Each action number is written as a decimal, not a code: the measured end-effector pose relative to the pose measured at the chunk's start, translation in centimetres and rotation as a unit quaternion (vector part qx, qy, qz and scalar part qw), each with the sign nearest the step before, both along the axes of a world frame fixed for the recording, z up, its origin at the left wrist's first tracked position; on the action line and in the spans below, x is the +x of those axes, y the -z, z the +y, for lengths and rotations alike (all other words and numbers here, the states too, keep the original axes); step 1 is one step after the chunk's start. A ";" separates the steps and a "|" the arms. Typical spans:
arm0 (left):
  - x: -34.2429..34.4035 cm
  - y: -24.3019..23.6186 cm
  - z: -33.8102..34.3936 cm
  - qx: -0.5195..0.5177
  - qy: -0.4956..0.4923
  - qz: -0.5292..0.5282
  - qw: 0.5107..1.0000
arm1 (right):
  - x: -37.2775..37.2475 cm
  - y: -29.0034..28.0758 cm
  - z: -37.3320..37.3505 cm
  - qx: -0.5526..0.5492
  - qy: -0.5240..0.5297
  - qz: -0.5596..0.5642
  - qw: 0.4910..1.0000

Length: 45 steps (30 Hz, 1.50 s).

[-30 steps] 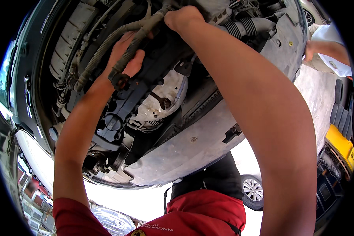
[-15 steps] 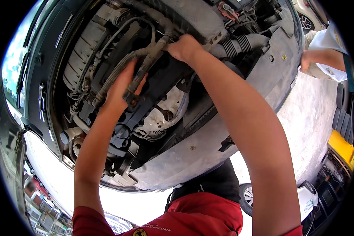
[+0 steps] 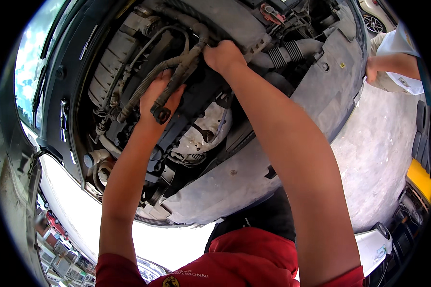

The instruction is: The person disconnects electrical connectors and uses a socket wrench to remove and replace components from a car engine.

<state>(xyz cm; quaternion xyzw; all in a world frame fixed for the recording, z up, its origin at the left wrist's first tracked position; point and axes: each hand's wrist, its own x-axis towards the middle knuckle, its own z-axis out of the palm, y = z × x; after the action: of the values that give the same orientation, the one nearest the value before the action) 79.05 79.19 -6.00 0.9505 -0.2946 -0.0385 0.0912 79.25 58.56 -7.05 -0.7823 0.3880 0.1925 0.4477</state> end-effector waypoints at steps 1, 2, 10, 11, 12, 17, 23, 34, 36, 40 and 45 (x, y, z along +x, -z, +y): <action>0.0 0.2 0.3 0.002 -0.008 0.005 1.000 | -0.3 -0.8 0.4 -0.003 -0.004 -0.004 1.000; 0.0 0.5 0.3 0.002 -0.003 -0.009 1.000 | -0.4 -0.5 0.1 0.005 -0.013 -0.008 1.000; -1.9 -1.6 4.2 0.031 -0.042 0.073 0.996 | -4.2 -2.5 -1.2 -0.100 -0.140 0.017 0.985; -2.0 -2.0 4.9 0.024 -0.032 0.077 0.996 | -5.2 -3.1 -0.9 -0.107 -0.143 -0.005 0.984; -2.0 -2.2 5.6 0.017 -0.023 0.082 0.996 | -6.4 -3.6 -0.8 -0.114 -0.146 -0.026 0.982; -0.6 -0.4 8.1 -0.071 0.050 0.089 0.992 | -14.3 -5.5 -0.2 -0.162 -0.111 -0.152 0.969; -1.1 -2.1 7.2 0.129 0.003 0.210 0.969 | -22.0 -7.9 -3.2 -0.199 -0.084 -0.156 0.964; -2.1 -0.6 7.5 0.114 -0.061 0.138 0.982 | -21.2 0.0 -5.7 -0.327 -0.219 -0.381 0.836; -1.5 0.3 7.7 0.058 -0.041 0.114 0.991 | -21.1 0.2 -5.7 -0.320 -0.219 -0.388 0.836; 1.2 4.8 11.4 0.090 0.015 0.178 0.980 | -20.9 0.8 -5.2 -0.303 -0.210 -0.399 0.839; 0.8 2.4 9.3 0.149 -0.007 0.218 0.965 | -21.0 0.7 -5.4 -0.281 -0.195 -0.401 0.850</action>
<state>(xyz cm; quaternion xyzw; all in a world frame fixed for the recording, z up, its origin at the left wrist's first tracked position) 79.84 88.49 -8.44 0.9241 -0.2517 -0.2873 0.0113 58.22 53.14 -7.78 -0.9436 0.0516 -0.1716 0.2785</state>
